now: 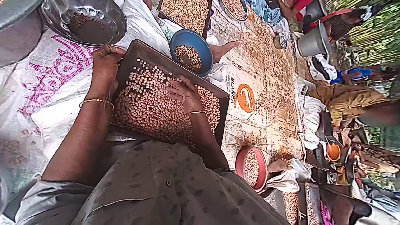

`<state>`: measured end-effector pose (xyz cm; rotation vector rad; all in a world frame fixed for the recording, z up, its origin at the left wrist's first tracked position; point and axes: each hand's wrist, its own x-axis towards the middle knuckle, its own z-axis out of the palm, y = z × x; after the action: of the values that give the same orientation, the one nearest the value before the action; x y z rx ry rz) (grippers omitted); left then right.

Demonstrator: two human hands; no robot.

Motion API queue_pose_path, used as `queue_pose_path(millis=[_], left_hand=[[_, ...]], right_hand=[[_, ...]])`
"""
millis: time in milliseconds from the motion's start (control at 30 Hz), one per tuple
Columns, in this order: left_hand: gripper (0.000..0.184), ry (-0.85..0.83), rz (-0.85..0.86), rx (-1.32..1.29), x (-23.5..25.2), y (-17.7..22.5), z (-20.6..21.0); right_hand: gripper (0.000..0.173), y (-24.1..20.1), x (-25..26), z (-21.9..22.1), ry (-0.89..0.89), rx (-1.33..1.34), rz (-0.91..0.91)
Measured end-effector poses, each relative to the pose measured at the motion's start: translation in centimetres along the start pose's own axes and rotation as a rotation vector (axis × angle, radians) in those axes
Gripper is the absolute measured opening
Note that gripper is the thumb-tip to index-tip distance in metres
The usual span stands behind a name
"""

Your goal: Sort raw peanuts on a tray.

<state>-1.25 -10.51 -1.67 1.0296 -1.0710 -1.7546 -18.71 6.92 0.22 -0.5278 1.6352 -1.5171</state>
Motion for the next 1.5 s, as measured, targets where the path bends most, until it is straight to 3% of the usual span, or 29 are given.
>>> queue_pose_path(millis=[100,267,367,500,667,733,833,933,1000,1033,1067,1133,1200,1300,1400,1500], left_hand=[[0.014,0.006,-0.003,0.01,-0.1,0.1,0.0],[0.015,0.009,0.001,0.042,0.2,-0.2,-0.1],[0.016,0.012,0.001,0.054,0.2,-0.2,-0.2],[0.018,0.004,0.022,0.123,-0.3,0.0,-0.1],[0.018,-0.03,0.044,0.215,0.0,-0.9,-0.6],[0.014,-0.102,0.04,0.38,-0.1,-1.3,-1.4],[0.023,-0.206,-0.053,0.725,-2.4,0.2,-2.2],[0.032,-0.25,-0.138,1.048,-6.0,3.0,-1.9],[0.036,-0.279,0.091,1.201,-7.2,1.1,-4.5],[0.039,-0.234,0.261,1.255,-7.4,-0.6,-5.9],[0.043,-0.192,0.298,1.243,-8.1,-1.1,-5.7],[0.046,-0.153,0.332,1.194,-9.7,-1.0,-4.0],[0.048,-0.185,0.482,1.169,-9.9,-2.5,-3.5],[0.045,-0.301,0.581,1.12,-10.9,-2.2,-0.8],[0.034,-0.473,0.591,1.071,-11.1,-1.6,2.3],[0.028,-0.638,0.573,1.081,-10.1,-1.5,4.4]], right_hand=[[0.037,-1.2,-1.5,-5.3,0.173,-0.07,-0.165],[0.026,0.4,-5.4,-13.2,0.659,-0.587,-0.496],[0.034,1.2,-7.6,-15.0,0.814,-0.64,-0.372],[0.031,3.0,-9.6,-16.6,0.651,-0.456,-0.21],[0.03,3.5,-10.7,-17.1,0.578,-0.421,-0.138],[0.027,3.8,-10.1,-17.6,0.558,-0.325,-0.117],[0.027,4.0,-9.5,-17.9,0.592,-0.26,-0.132],[0.037,4.0,-9.5,-17.2,0.714,-0.585,-0.357],[0.034,3.4,-9.4,-16.5,0.705,-0.787,-0.592],[0.029,2.8,-9.2,-15.9,0.642,-0.804,-0.671],[0.025,2.3,-9.2,-15.2,0.541,-0.779,-0.697],[0.021,1.2,-9.4,-13.7,0.289,-0.702,-0.653],[0.02,0.6,-9.2,-12.5,0.105,-0.719,-0.577],[0.018,1.8,-6.3,-11.9,0.023,-0.936,-0.571],[0.02,2.0,-6.3,-10.8,-0.01,-1.227,-0.42],[0.023,1.9,-6.8,-10.1,0.024,-1.282,-0.334]])
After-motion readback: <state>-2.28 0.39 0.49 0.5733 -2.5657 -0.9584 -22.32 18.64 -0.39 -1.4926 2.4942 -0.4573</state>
